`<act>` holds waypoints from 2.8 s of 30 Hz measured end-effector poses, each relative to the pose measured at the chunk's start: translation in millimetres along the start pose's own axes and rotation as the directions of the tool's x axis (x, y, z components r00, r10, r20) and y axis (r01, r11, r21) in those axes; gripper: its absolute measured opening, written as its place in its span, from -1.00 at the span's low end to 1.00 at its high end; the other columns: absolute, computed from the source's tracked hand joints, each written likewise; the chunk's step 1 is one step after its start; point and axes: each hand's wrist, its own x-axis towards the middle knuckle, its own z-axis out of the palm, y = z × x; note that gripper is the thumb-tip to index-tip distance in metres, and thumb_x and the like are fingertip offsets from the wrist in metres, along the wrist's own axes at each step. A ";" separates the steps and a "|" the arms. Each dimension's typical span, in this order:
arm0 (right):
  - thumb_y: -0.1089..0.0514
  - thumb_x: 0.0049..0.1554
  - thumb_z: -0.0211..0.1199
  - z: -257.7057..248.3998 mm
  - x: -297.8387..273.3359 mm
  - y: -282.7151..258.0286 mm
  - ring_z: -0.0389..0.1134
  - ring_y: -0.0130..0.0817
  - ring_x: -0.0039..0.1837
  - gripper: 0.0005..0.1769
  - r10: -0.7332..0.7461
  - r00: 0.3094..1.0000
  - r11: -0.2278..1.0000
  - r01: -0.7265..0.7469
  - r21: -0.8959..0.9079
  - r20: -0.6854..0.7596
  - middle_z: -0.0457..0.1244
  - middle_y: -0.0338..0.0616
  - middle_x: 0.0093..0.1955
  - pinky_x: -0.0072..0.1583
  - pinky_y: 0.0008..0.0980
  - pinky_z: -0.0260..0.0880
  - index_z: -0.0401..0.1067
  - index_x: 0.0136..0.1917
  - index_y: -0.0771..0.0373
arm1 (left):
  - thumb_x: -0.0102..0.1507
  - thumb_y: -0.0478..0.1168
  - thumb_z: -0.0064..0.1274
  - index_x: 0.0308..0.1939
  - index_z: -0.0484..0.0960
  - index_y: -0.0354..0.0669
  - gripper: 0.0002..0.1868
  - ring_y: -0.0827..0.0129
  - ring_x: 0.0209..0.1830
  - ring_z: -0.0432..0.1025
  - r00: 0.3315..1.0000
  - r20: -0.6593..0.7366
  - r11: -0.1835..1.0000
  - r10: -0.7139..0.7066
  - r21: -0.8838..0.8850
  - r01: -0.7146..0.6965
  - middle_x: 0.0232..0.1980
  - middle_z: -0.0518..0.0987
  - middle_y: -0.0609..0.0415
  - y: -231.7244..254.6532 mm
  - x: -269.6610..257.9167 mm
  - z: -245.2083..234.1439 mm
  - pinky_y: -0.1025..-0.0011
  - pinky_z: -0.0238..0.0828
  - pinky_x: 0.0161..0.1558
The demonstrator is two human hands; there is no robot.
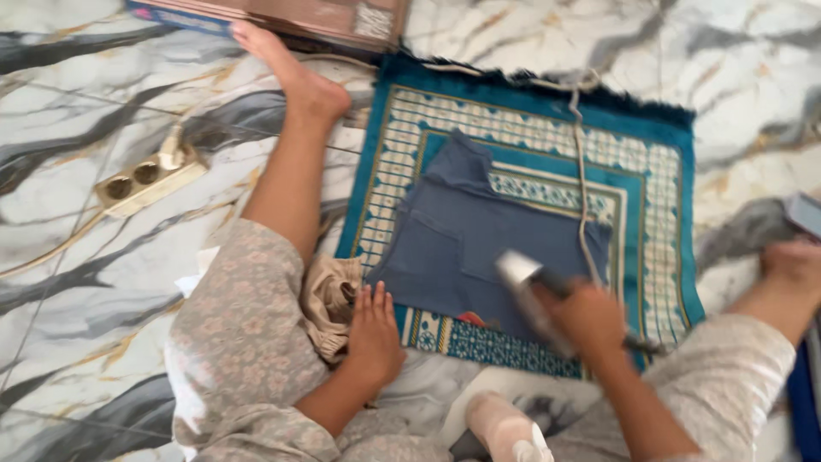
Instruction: The person irons several small children's t-shirts on a prayer mat placed on the floor. They spray water on each shirt, iron both sides, fold them, and place them in a pile.
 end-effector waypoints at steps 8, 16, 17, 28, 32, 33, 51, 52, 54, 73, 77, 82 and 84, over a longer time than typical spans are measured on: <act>-0.53 -0.05 0.28 -8.9 23.5 -8.2 0.50 -0.01 -0.16 -0.34 -0.279 0.957 0.959 0.282 -0.022 0.077 0.43 0.02 -0.27 -0.03 -0.10 0.48 0.66 -0.08 0.05 | 0.45 -0.09 -0.02 0.25 0.48 -0.19 -0.64 -0.04 0.15 0.43 0.770 -0.569 0.833 -0.288 -0.545 -0.091 0.13 0.52 -0.14 -40.6 105.5 -41.4 0.05 0.40 0.17; -0.56 0.01 0.25 -41.9 110.6 13.5 0.51 -0.09 -0.14 -0.29 -0.027 0.999 0.999 0.028 -0.018 0.028 0.45 -0.01 -0.19 -0.06 -0.16 0.50 0.64 -0.04 0.10 | 0.07 -0.07 0.36 0.00 0.54 -0.01 -0.52 0.02 0.27 0.26 0.774 -0.410 0.709 -0.483 -0.702 0.072 0.17 0.42 -0.03 -68.1 194.4 -81.4 -0.01 0.21 0.20; -0.56 -0.02 0.26 -38.4 108.3 24.4 0.51 -0.09 -0.13 -0.29 -0.050 0.998 0.998 0.051 -0.038 0.033 0.45 -0.01 -0.19 -0.05 -0.15 0.51 0.63 -0.02 0.08 | 0.04 -0.11 0.35 0.03 0.55 0.01 -0.50 0.03 0.28 0.26 0.784 -0.437 0.727 -0.441 -0.687 0.026 0.17 0.43 -0.01 -74.0 203.6 -82.8 -0.01 0.22 0.20; -0.33 0.14 0.23 8.5 179.8 102.6 0.35 -0.10 0.20 -0.31 -0.381 0.771 0.898 0.176 -0.404 -0.511 0.35 -0.07 0.21 0.23 -0.12 0.28 0.45 0.25 0.28 | -0.02 0.07 0.36 -0.22 0.70 0.12 -0.65 -0.10 0.17 0.35 0.697 -0.572 0.790 -0.433 -0.612 -0.011 0.01 0.58 0.03 -32.0 334.9 -128.1 -0.16 0.21 0.16; 0.07 0.19 0.25 52.4 143.6 71.3 0.31 -0.29 0.16 -0.77 -0.545 0.768 0.805 0.367 -0.466 -0.336 0.30 -0.25 0.05 0.26 -0.16 0.20 0.47 0.12 0.08 | 0.11 -0.12 0.40 -0.07 0.57 -0.09 -0.59 0.16 -0.14 0.50 0.798 -0.542 0.486 -0.265 -0.790 -0.375 -0.18 0.60 0.04 -75.7 346.5 -119.7 0.16 0.49 -0.05; 0.09 0.21 0.27 50.8 138.5 67.7 0.31 -0.33 0.16 -0.89 -0.495 0.815 0.830 0.339 -0.443 -0.302 0.28 -0.28 -0.02 0.28 -0.17 0.21 0.45 0.03 0.04 | 0.07 -0.19 0.45 -0.07 0.51 -0.13 -0.53 0.23 -0.19 0.49 0.797 -0.572 0.314 -0.194 -0.806 -0.501 -0.22 0.58 0.08 -89.1 334.2 -123.9 0.20 0.51 -0.10; -0.10 0.18 0.13 69.0 -5.9 53.5 0.07 0.07 0.56 -0.26 -0.368 0.775 0.849 0.505 0.155 -0.513 0.08 0.16 0.55 0.49 0.00 0.03 0.17 0.53 0.26 | 0.35 -0.18 -0.08 0.28 0.46 0.06 -0.61 0.03 0.44 0.14 0.694 -0.719 0.725 0.034 -0.460 -0.512 0.43 0.34 0.00 -87.8 144.0 -54.4 -0.14 0.11 0.36; -0.14 0.20 0.11 78.1 -3.5 49.1 0.03 0.07 0.60 -0.24 -0.379 0.773 0.864 0.493 0.106 -0.508 0.04 0.18 0.59 0.51 0.03 -0.02 0.15 0.55 0.25 | 0.35 -0.09 -0.03 0.30 0.44 0.05 -0.58 -0.03 0.48 0.05 0.710 -0.704 0.779 0.020 -0.434 -0.453 0.49 0.25 -0.05 -81.7 150.9 -61.6 -0.19 -0.02 0.32; -0.21 0.20 0.07 85.8 -1.3 49.8 -0.05 0.03 0.65 -0.19 -0.376 0.800 0.899 0.438 0.027 -0.468 -0.03 0.15 0.64 0.53 0.06 -0.09 0.11 0.58 0.22 | 0.32 -0.04 -0.13 0.41 0.38 0.29 -0.47 -0.04 0.61 -0.13 0.782 -0.620 0.872 -0.067 -0.417 -0.256 0.61 0.06 -0.04 -83.8 150.3 -61.7 -0.45 -0.20 0.32; 0.25 0.16 0.26 79.2 45.1 -118.0 0.34 -0.42 -0.18 -0.59 -0.485 0.873 0.430 0.284 0.857 -0.046 0.34 -0.17 -0.23 -0.11 -0.40 0.36 0.44 0.29 0.11 | 0.46 -0.01 -0.12 0.17 0.52 -0.23 -0.61 0.38 -0.03 0.53 0.852 -0.504 -0.093 -0.143 -0.850 -0.518 -0.07 0.66 0.02 -51.5 132.9 -12.9 0.45 0.44 0.03; 0.23 0.17 0.26 93.9 44.8 -111.4 0.37 -0.45 -0.16 -0.61 -0.357 0.933 0.479 0.219 0.850 -0.039 0.37 -0.15 -0.17 -0.10 -0.44 0.36 0.44 0.28 0.11 | 0.20 -0.15 0.15 0.19 0.41 -0.16 -0.50 0.39 -0.12 0.52 0.877 -0.470 -0.077 -0.099 -0.875 -0.478 -0.13 0.61 0.03 -55.9 144.2 -7.2 0.39 0.47 -0.07; 0.37 -0.02 0.26 82.0 23.9 -91.4 0.40 -0.18 0.12 -0.70 -0.560 0.806 0.455 0.491 0.743 -0.190 0.37 -0.02 0.08 0.20 -0.24 0.36 0.54 0.01 0.19 | 0.06 -0.44 -0.06 -0.12 0.71 -0.15 -0.64 0.27 -0.07 0.58 0.829 -0.552 0.296 0.086 -0.781 -0.550 -0.12 0.70 0.06 -69.8 138.5 11.4 0.26 0.49 0.07; 0.44 -0.12 0.22 67.8 16.1 -74.8 0.33 0.02 0.28 -0.71 -0.728 0.628 0.352 0.687 0.635 -0.276 0.39 0.00 0.21 0.32 -0.06 0.21 0.56 -0.13 0.19 | 0.02 -0.47 -0.03 -0.30 0.86 0.03 -0.59 0.26 0.02 0.59 0.860 -0.478 0.693 0.178 -0.560 -0.454 -0.09 0.76 0.15 -80.3 115.7 11.5 0.26 0.45 0.23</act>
